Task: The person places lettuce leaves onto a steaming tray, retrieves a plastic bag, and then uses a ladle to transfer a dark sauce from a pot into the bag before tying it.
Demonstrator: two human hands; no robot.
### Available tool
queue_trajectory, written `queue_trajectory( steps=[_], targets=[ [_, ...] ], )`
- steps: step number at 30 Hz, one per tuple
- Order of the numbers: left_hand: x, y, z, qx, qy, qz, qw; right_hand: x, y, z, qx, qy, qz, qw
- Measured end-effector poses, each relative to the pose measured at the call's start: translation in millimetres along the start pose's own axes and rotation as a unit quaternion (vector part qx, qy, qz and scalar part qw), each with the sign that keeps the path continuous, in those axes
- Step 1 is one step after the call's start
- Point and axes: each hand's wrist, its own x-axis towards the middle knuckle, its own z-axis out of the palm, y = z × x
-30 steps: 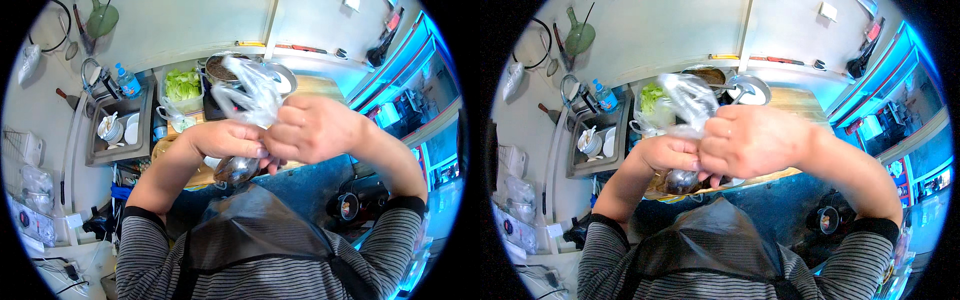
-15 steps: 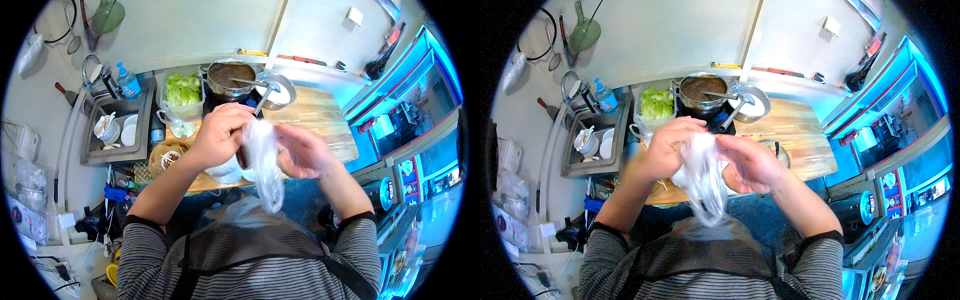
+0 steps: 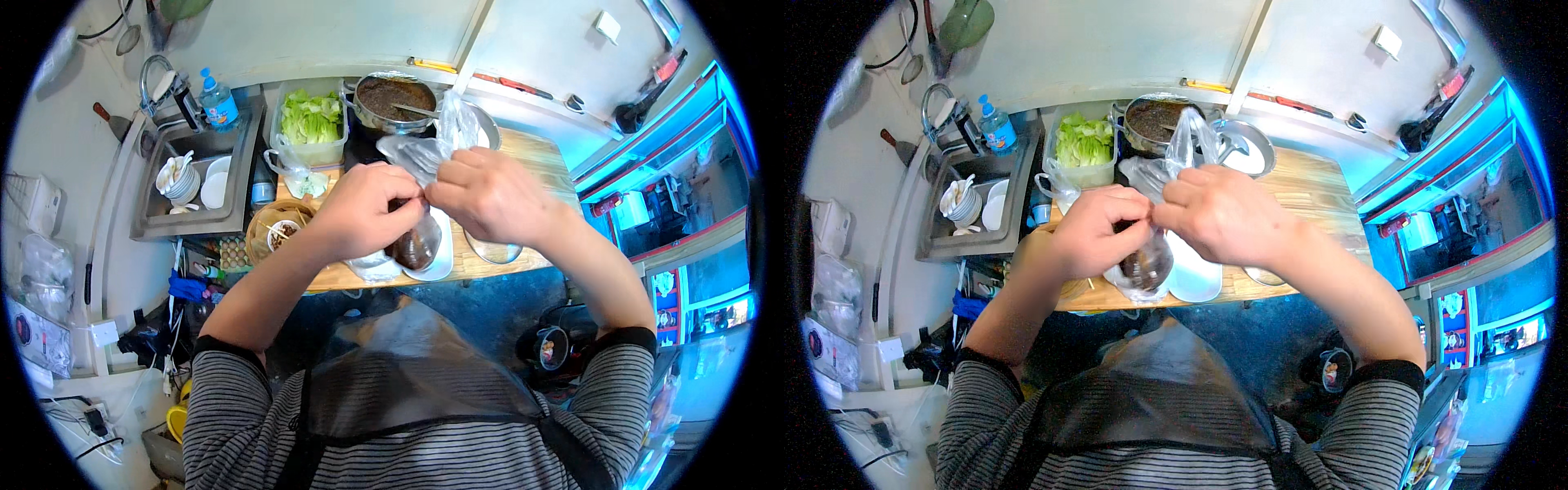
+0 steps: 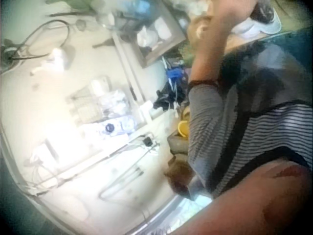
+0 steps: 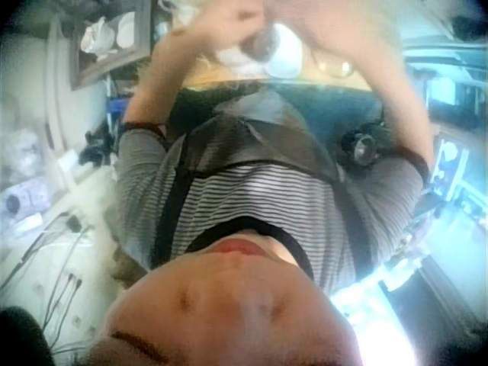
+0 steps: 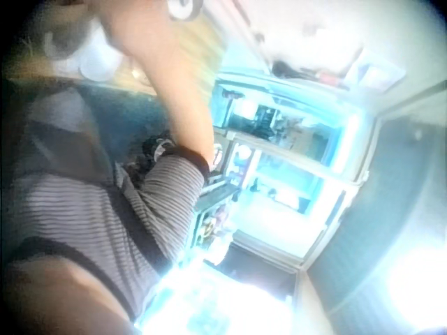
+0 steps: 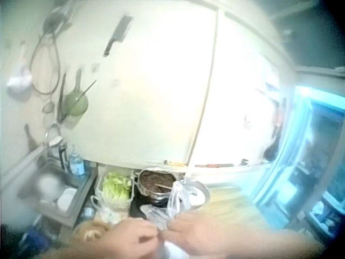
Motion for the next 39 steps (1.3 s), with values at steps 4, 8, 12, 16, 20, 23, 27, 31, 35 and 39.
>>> queue_trajectory(
  steps=[4,8,12,16,20,23,27,31,35,39],
  targets=[
    [-18,21,21,0.151,0.027,-0.103,0.983,10,17,27,0.004,-0.068,0.059,0.996],
    [-53,0,56,-0.495,0.104,-0.212,0.836,22,20,35,-0.026,-0.027,-0.006,0.999],
    [-68,-53,92,-0.876,0.126,-0.198,0.422,18,13,31,-0.003,-0.004,-0.049,0.999],
    [-61,-85,107,-0.945,0.100,-0.137,0.281,8,1,42,0.027,-0.008,-0.069,0.997],
    [-55,-106,117,-0.920,0.055,-0.240,0.305,5,-3,53,0.052,-0.016,-0.067,0.996],
    [-65,-113,137,-0.825,-0.063,-0.386,0.407,13,11,60,0.092,-0.039,-0.049,0.994],
    [-76,-117,131,-0.843,-0.141,-0.373,0.361,14,20,75,0.108,-0.056,-0.030,0.992],
    [-79,-114,132,-0.934,0.028,-0.206,0.291,23,7,77,0.111,-0.083,-0.026,0.990],
    [-73,-135,102,-0.917,0.167,-0.224,0.284,10,4,88,0.096,-0.088,0.033,0.991],
    [-92,-144,77,-0.905,0.114,-0.098,0.397,9,8,111,0.068,-0.090,0.102,0.988]
  ],
)
